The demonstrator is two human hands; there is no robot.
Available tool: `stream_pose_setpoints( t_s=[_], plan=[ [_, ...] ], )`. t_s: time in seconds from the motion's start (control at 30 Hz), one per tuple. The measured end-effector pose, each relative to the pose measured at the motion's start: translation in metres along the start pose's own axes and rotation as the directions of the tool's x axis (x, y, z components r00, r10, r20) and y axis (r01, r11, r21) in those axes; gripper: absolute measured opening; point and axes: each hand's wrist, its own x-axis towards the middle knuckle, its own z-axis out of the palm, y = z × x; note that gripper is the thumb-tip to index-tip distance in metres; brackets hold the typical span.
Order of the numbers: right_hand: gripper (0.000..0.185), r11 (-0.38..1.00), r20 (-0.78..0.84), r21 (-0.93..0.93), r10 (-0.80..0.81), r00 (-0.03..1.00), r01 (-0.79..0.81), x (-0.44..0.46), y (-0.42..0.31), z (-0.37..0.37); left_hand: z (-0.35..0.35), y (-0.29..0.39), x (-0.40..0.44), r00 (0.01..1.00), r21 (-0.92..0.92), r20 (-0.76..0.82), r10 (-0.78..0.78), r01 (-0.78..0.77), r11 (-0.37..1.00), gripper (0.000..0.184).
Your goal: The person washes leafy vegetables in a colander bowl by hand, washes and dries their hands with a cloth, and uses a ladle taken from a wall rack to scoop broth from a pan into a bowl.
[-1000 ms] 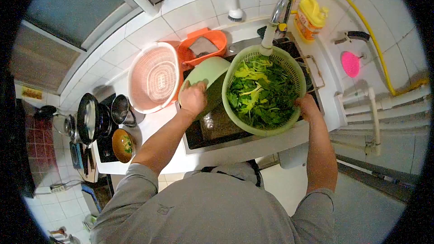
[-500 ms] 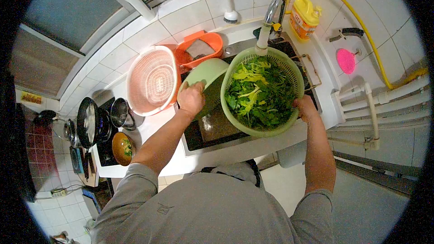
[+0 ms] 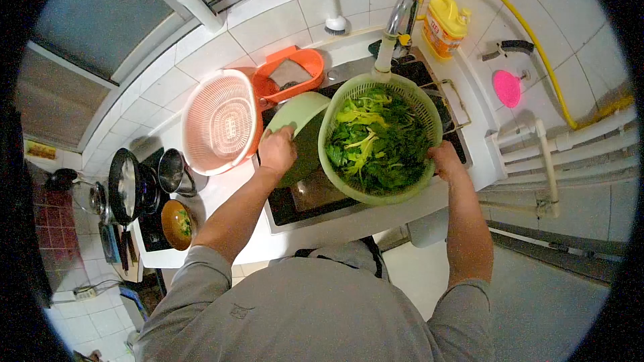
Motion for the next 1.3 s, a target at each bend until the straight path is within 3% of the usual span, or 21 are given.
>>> stream_pose_setpoints(
  t_s=[0.07,0.17,0.27,0.33,0.37,0.4,0.5,0.53,0.63,0.67,0.77,0.8,0.9,0.93,1.0,1.07,1.1,1.17,1.2,1.23,1.3],
  plan=[
    [0.013,1.0,-0.052,-0.005,-0.009,0.999,0.009,0.007,0.008,0.0,0.005,-0.003,-0.001,1.0,-0.015,-0.022,-0.01,0.01,1.0,0.039],
    [0.021,1.0,0.067,0.015,0.004,0.998,-0.005,0.001,0.0,0.003,0.001,-0.002,-0.003,0.998,-0.069,-0.06,-0.031,0.027,0.997,0.039],
    [0.023,0.996,-0.016,-0.082,0.04,0.999,-0.041,-0.013,-0.016,0.018,-0.003,-0.003,0.0,0.951,-0.235,0.08,-0.297,0.308,0.922,0.038],
    [0.02,0.981,-0.022,-0.185,0.058,0.998,-0.061,-0.002,-0.015,0.024,0.032,-0.026,-0.001,0.94,-0.394,0.009,-0.342,0.318,0.863,0.027],
    [0.018,0.969,-0.031,-0.234,0.069,0.997,-0.074,0.0,-0.013,0.028,0.043,-0.034,-0.001,0.932,-0.491,0.026,-0.361,0.327,0.807,0.026],
    [0.019,1.0,-0.009,-0.022,0.017,1.0,-0.017,-0.013,-0.018,0.04,0.038,-0.033,-0.004,0.911,-0.542,0.064,-0.407,0.374,0.753,0.027],
    [0.021,0.983,0.003,-0.181,0.004,1.0,-0.003,-0.01,-0.021,0.055,0.068,-0.049,-0.012,0.829,-0.744,0.225,-0.512,0.485,0.46,0.037],
    [0.024,0.97,0.103,-0.199,-0.121,0.987,0.14,0.017,0.003,0.05,0.063,-0.048,-0.015,0.78,-0.707,0.312,-0.542,0.572,0.416,0.06],
    [0.028,0.943,0.163,-0.322,-0.033,0.986,0.085,0.029,-0.001,0.065,0.08,-0.055,-0.025,0.739,-0.806,0.397,-0.544,0.565,0.179,0.067],
    [0.03,0.909,0.195,-0.406,-0.009,0.981,0.09,-0.007,-0.042,0.09,0.115,-0.074,-0.028,0.757,-0.822,0.389,-0.525,0.543,0.173,0.074],
    [0.024,0.894,0.219,-0.438,0.004,0.976,0.094,0.012,-0.033,0.107,0.076,-0.062,-0.036,0.654,-0.801,0.565,-0.503,0.581,-0.144,0.079],
    [0.025,0.905,0.248,-0.409,-0.01,0.969,0.114,0.014,-0.031,0.111,0.078,-0.066,-0.04,0.669,-0.813,0.575,-0.471,0.529,-0.243,0.082],
    [0.024,0.884,0.282,-0.434,-0.048,0.958,0.172,0.014,-0.03,0.121,0.084,-0.082,-0.046,0.653,-0.779,0.603,-0.458,0.606,-0.16,0.08],
    [0.027,0.823,0.284,-0.525,-0.07,0.956,0.216,0.019,-0.028,0.122,0.075,-0.078,-0.049,0.65,-0.777,0.626,-0.43,0.567,-0.273,0.07],
    [0.033,0.666,0.298,-0.683,-0.123,0.947,0.301,0.035,-0.022,0.125,0.08,-0.081,-0.054,0.681,-0.773,0.633,-0.368,0.585,-0.246,0.064],
    [0.041,0.544,0.184,-0.807,-0.14,0.973,0.231,0.009,-0.046,0.143,0.067,-0.077,-0.056,0.686,-0.771,0.63,-0.363,0.609,-0.186,0.05],
    [0.046,0.478,0.131,-0.857,-0.157,0.979,0.191,-0.004,-0.058,0.15,0.06,-0.073,-0.058,0.736,-0.792,0.592,-0.329,0.606,-0.07,0.041],
    [0.049,0.377,0.131,-0.901,-0.237,0.963,0.215,-0.017,-0.065,0.154,0.066,-0.072,-0.063,0.791,-0.843,0.52,-0.324,0.535,-0.046,0.031],
    [0.051,0.325,0.13,-0.92,-0.273,0.953,0.218,-0.021,-0.064,0.153,0.083,-0.075,-0.066,0.794,-0.854,0.517,-0.32,0.506,-0.122,0.024],
    [0.049,0.364,0.144,-0.899,-0.281,0.949,0.245,-0.017,-0.055,0.149,0.072,-0.069,-0.064,0.759,-0.822,0.543,-0.359,0.569,-0.042,0.023],
    [0.045,0.438,0.171,-0.849,-0.298,0.939,0.294,0.003,-0.031,0.132,0.092,-0.075,-0.064,0.766,-0.827,0.556,-0.322,0.55,-0.117,0.022]
  ],
)
